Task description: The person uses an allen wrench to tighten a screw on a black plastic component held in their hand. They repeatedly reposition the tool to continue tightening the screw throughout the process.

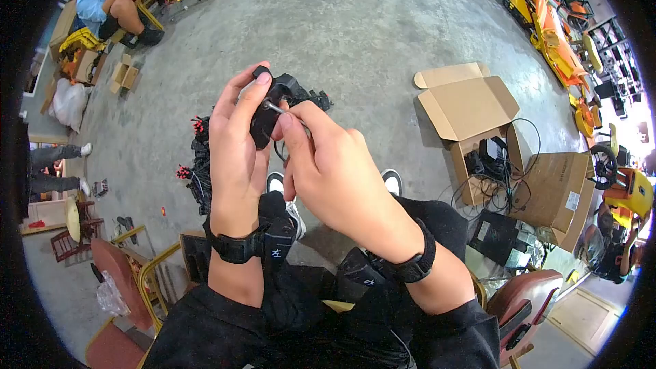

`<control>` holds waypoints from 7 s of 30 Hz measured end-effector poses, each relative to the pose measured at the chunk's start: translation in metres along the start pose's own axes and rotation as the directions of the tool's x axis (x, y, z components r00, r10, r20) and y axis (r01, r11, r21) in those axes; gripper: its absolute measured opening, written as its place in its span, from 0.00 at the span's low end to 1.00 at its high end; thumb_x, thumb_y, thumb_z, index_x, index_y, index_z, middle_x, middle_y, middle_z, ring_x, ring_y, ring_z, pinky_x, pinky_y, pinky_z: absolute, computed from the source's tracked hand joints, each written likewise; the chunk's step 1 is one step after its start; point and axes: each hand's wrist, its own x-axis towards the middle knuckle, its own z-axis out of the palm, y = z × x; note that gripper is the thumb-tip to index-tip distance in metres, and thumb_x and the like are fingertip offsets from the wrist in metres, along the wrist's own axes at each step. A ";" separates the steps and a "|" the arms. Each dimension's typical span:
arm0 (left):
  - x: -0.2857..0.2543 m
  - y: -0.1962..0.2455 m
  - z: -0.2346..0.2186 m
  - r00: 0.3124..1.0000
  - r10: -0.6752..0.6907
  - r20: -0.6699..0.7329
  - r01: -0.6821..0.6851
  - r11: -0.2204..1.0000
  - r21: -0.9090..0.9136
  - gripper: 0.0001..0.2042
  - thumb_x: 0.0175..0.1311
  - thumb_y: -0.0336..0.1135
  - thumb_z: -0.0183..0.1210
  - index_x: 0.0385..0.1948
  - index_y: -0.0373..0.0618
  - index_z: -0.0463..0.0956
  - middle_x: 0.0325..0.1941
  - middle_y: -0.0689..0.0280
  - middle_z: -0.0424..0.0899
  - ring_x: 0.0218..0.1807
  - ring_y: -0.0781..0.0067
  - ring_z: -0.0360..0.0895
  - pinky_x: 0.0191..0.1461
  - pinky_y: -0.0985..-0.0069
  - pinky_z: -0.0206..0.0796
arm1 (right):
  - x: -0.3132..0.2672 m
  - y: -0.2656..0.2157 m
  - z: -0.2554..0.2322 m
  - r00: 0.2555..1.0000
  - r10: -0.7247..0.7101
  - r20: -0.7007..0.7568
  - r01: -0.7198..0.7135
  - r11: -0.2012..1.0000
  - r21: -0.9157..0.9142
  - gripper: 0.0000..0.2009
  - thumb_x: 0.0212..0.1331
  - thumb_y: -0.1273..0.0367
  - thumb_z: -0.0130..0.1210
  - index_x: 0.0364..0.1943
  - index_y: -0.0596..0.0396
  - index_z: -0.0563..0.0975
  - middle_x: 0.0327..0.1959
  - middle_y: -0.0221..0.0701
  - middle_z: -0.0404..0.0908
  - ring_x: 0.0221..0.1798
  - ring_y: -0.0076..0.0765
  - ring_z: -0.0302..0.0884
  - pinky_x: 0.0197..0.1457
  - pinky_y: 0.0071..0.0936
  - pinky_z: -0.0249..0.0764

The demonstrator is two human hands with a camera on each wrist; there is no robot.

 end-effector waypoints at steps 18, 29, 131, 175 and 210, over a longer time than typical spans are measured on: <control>0.000 0.000 -0.001 1.000 -0.011 0.025 0.011 1.000 -0.001 0.17 0.62 0.32 0.62 0.51 0.37 0.71 0.33 0.63 0.80 0.29 0.80 0.74 0.33 0.81 0.65 | 0.004 0.006 -0.001 0.939 -0.339 -0.050 0.305 0.893 -0.331 0.07 0.64 0.70 0.52 0.37 0.60 0.76 0.19 0.36 0.76 0.27 0.38 0.80 0.29 0.33 0.72; 0.001 0.001 0.000 0.999 -0.022 0.026 0.022 1.000 -0.021 0.18 0.62 0.32 0.62 0.51 0.35 0.71 0.33 0.62 0.81 0.28 0.79 0.74 0.31 0.80 0.65 | 0.006 0.021 0.001 0.960 -0.277 -0.033 0.264 0.941 -0.212 0.07 0.65 0.69 0.51 0.39 0.59 0.75 0.20 0.38 0.77 0.28 0.42 0.79 0.32 0.36 0.73; 0.002 -0.002 -0.002 0.999 0.051 0.010 -0.052 0.998 0.031 0.14 0.62 0.30 0.60 0.49 0.39 0.77 0.28 0.71 0.76 0.25 0.84 0.72 0.27 0.84 0.60 | 0.011 0.022 -0.001 0.722 -0.687 0.083 0.504 0.440 -0.743 0.06 0.61 0.70 0.54 0.36 0.58 0.75 0.20 0.36 0.76 0.28 0.42 0.75 0.31 0.37 0.73; 0.012 0.001 -0.008 0.999 -0.031 -0.008 0.031 0.998 0.051 0.16 0.64 0.32 0.60 0.52 0.38 0.75 0.34 0.66 0.83 0.27 0.83 0.72 0.29 0.83 0.61 | 0.018 0.009 0.007 0.940 -0.340 -0.029 0.290 0.842 -0.456 0.04 0.63 0.72 0.52 0.36 0.58 0.76 0.18 0.33 0.76 0.29 0.36 0.78 0.33 0.32 0.72; 0.010 0.005 0.001 0.999 -0.031 -0.032 0.028 0.997 -0.070 0.19 0.65 0.32 0.59 0.54 0.33 0.71 0.42 0.53 0.85 0.27 0.83 0.74 0.30 0.84 0.65 | 0.020 0.017 0.004 0.873 -0.487 0.028 0.424 0.731 -0.535 0.06 0.63 0.72 0.53 0.37 0.61 0.75 0.22 0.38 0.79 0.35 0.45 0.75 0.37 0.39 0.72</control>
